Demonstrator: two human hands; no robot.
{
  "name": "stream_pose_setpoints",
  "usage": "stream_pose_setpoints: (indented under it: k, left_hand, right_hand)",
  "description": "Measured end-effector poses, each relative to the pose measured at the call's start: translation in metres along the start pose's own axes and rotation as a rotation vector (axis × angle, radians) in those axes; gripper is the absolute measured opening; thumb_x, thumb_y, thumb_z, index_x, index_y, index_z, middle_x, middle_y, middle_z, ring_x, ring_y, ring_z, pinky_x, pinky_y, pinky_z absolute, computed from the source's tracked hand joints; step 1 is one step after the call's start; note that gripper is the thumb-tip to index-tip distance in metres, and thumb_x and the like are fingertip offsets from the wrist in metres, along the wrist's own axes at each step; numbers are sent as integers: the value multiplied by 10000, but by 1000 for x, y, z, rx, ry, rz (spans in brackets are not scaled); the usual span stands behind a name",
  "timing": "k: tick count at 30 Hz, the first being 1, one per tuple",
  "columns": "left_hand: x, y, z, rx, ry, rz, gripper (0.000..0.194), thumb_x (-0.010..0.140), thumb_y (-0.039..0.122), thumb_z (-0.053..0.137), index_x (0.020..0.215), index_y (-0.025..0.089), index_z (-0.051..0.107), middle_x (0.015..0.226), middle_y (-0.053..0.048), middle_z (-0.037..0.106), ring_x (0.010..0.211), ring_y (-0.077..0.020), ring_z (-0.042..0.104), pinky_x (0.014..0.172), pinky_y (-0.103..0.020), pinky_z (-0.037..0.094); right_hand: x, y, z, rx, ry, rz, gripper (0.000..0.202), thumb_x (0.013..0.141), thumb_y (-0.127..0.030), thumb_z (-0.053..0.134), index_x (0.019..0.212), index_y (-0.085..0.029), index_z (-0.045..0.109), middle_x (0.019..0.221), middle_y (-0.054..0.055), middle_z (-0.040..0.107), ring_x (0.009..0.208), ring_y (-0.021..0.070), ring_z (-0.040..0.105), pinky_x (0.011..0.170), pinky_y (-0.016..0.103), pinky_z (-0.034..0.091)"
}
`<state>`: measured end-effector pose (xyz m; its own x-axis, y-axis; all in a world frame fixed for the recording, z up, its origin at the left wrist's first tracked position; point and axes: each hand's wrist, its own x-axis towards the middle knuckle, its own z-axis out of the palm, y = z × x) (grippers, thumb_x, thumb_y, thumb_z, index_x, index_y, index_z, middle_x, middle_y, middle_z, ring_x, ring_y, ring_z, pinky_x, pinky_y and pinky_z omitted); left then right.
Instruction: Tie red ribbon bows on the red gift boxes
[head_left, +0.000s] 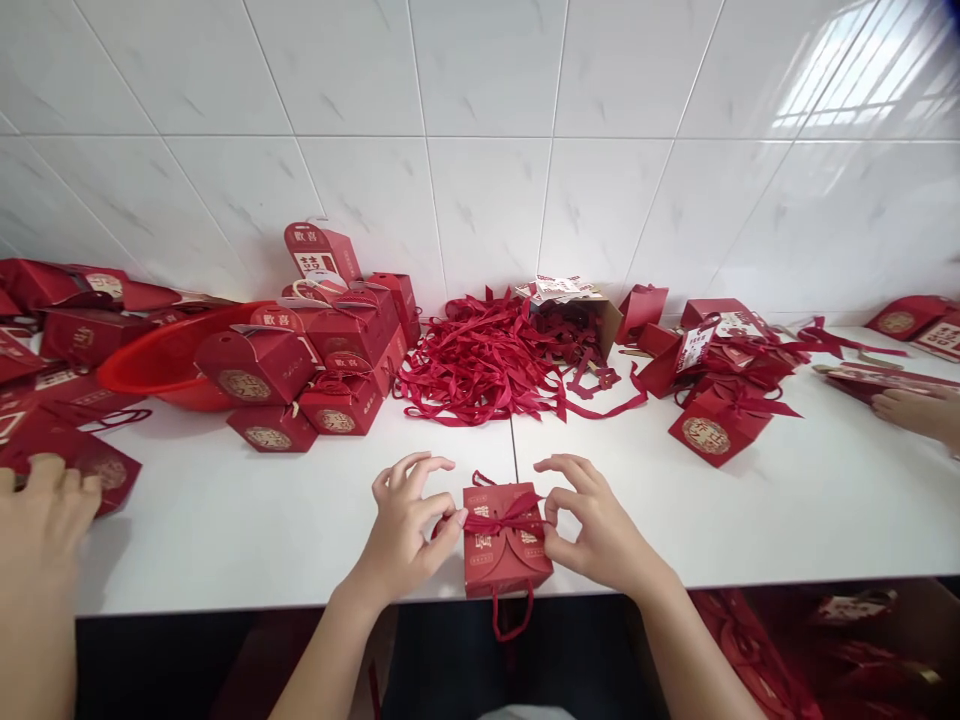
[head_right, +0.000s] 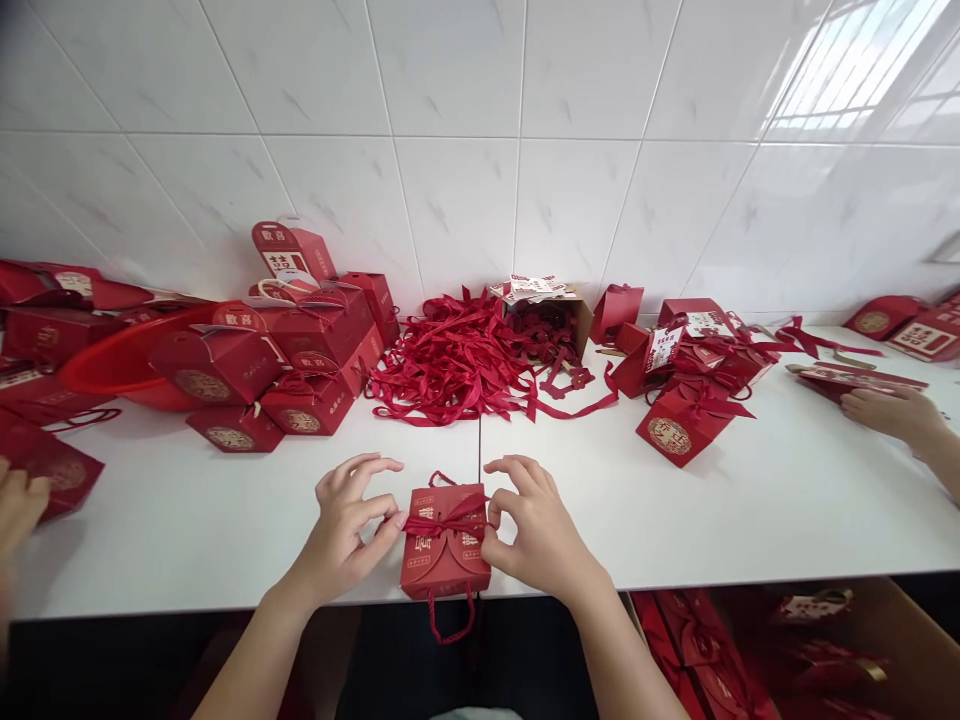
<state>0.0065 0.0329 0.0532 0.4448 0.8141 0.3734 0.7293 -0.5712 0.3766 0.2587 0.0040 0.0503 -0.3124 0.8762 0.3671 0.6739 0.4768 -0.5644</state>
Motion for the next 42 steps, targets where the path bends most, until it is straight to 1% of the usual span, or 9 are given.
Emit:
stream_pose_setpoints:
  k: [5, 9, 12, 17, 21, 25, 31, 36, 42]
  left_hand:
    - [-7, -3, 8, -62, 0, -44, 238, 873, 250, 470, 647, 198, 527, 1208, -68, 530, 1200, -292, 393, 974, -518, 293]
    - [-18, -4, 25, -320, 17, -168, 168, 884, 294, 481, 739, 218, 519, 1256, -66, 497, 1237, -261, 391, 1006, -439, 354]
    - [-25, -2, 39, -532, 83, -258, 136, 883, 321, 499, 1003, 258, 505, 1324, -71, 452, 1256, -239, 412, 1007, -403, 389]
    - [-34, -14, 51, -587, 147, -498, 398, 865, 419, 502, 1239, 311, 419, 1348, -66, 440, 1233, -268, 442, 972, -442, 437]
    - [-42, -33, 57, -394, 148, -566, 386, 843, 457, 499, 1197, 310, 454, 1341, -69, 428, 1243, -299, 404, 967, -498, 430]
    - [-36, -45, 66, -239, 60, -573, 361, 856, 439, 456, 1177, 274, 474, 1394, -83, 374, 1327, -299, 283, 1030, -512, 365]
    - [27, -33, 76, 54, -304, -480, 378, 823, 353, 500, 1169, 202, 529, 1543, -136, 164, 1370, -395, 210, 1036, -569, 288]
    - [95, -10, 92, 155, -338, -164, 517, 835, 330, 493, 1330, 192, 439, 1575, -113, 71, 1394, -390, 173, 1057, -525, 287]
    - [182, -9, 120, 197, -353, 34, 869, 758, 344, 628, 1483, 265, 156, 1584, -66, -34, 1424, -373, -46, 1113, -566, 111]
  right_hand:
    - [-5, 6, 7, 256, -74, 52, 141, 759, -143, 584, 865, -223, 536, 1334, 81, 439, 1273, 257, 383, 1022, 439, 361]
    - [-14, 12, 27, 550, -200, 4, 908, 635, -380, 791, 1375, -243, 282, 1489, 137, 220, 1400, 288, 205, 1110, 430, 271]
    - [-22, 19, 37, 574, -145, 28, 912, 639, -399, 790, 1391, -264, 293, 1447, 122, 294, 1366, 280, 286, 1103, 409, 292]
    - [-41, 65, 10, 358, 82, 264, 837, 688, -460, 727, 1380, -248, 306, 1400, 129, 382, 1279, 289, 410, 1061, 455, 351]
    - [-67, 114, -42, -159, 697, 716, 1062, 616, -642, 662, 1401, -36, 281, 1374, 269, 367, 1310, 439, 285, 1050, 604, 257]
    - [-87, 134, -65, -322, 907, 887, 1009, 662, -627, 625, 1404, -19, 309, 1343, 310, 383, 1280, 448, 329, 981, 606, 346]
    - [-65, 105, 17, -158, 641, 460, 567, 802, -521, 515, 1194, -111, 517, 1219, 206, 513, 1182, 347, 474, 955, 532, 430]
    - [-54, 48, 100, -123, 220, 260, 464, 868, -297, 484, 1323, -235, 413, 1396, 130, 425, 1312, 294, 392, 1010, 503, 421]
    - [-56, 34, 122, -259, 106, 164, 467, 809, -264, 565, 1271, -279, 502, 1437, 96, 424, 1352, 389, 303, 1026, 640, 315]
